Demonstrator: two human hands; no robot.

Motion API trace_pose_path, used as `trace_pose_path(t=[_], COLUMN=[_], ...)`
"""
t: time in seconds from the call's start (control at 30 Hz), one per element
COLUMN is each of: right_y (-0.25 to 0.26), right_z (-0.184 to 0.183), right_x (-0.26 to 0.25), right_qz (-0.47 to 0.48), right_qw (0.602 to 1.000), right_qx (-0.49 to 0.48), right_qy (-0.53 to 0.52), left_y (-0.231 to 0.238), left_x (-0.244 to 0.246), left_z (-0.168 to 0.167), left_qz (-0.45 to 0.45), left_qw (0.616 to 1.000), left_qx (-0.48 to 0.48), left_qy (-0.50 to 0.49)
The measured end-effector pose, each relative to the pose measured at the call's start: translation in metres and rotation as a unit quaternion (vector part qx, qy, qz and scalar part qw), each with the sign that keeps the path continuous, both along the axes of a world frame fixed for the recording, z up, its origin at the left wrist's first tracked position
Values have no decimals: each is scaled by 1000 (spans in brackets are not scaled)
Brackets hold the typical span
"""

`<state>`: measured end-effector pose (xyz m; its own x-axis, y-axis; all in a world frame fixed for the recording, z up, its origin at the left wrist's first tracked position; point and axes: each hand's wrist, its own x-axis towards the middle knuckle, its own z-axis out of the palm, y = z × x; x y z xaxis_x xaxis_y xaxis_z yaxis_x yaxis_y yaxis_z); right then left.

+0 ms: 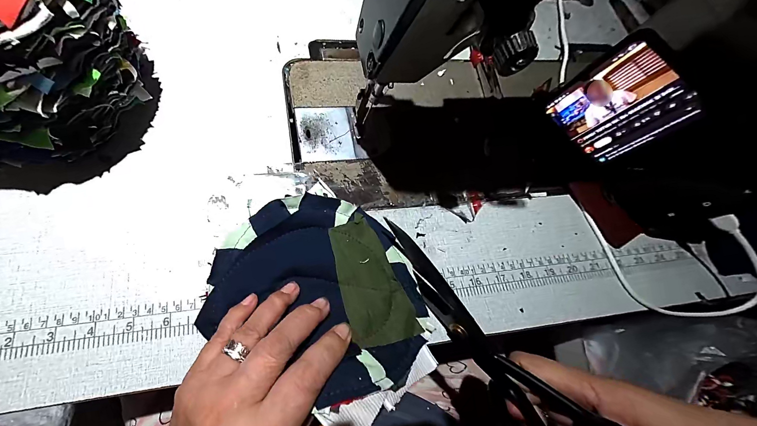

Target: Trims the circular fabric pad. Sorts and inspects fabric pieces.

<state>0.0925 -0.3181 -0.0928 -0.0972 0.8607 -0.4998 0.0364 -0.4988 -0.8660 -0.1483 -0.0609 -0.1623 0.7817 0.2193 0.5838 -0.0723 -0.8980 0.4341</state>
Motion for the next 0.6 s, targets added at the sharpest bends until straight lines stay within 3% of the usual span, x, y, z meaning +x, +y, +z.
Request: trace_pose_path(t=[0.6], right_y=[2], right_z=[-10], right_x=[-4], right_qz=[-22], right_qw=[999], right_qx=[23], right_qy=[21], left_y=[-8], left_x=[0], left_z=[-4], left_qz=[5], left_qw=[999], left_qx=[-31], left_qy=[-9])
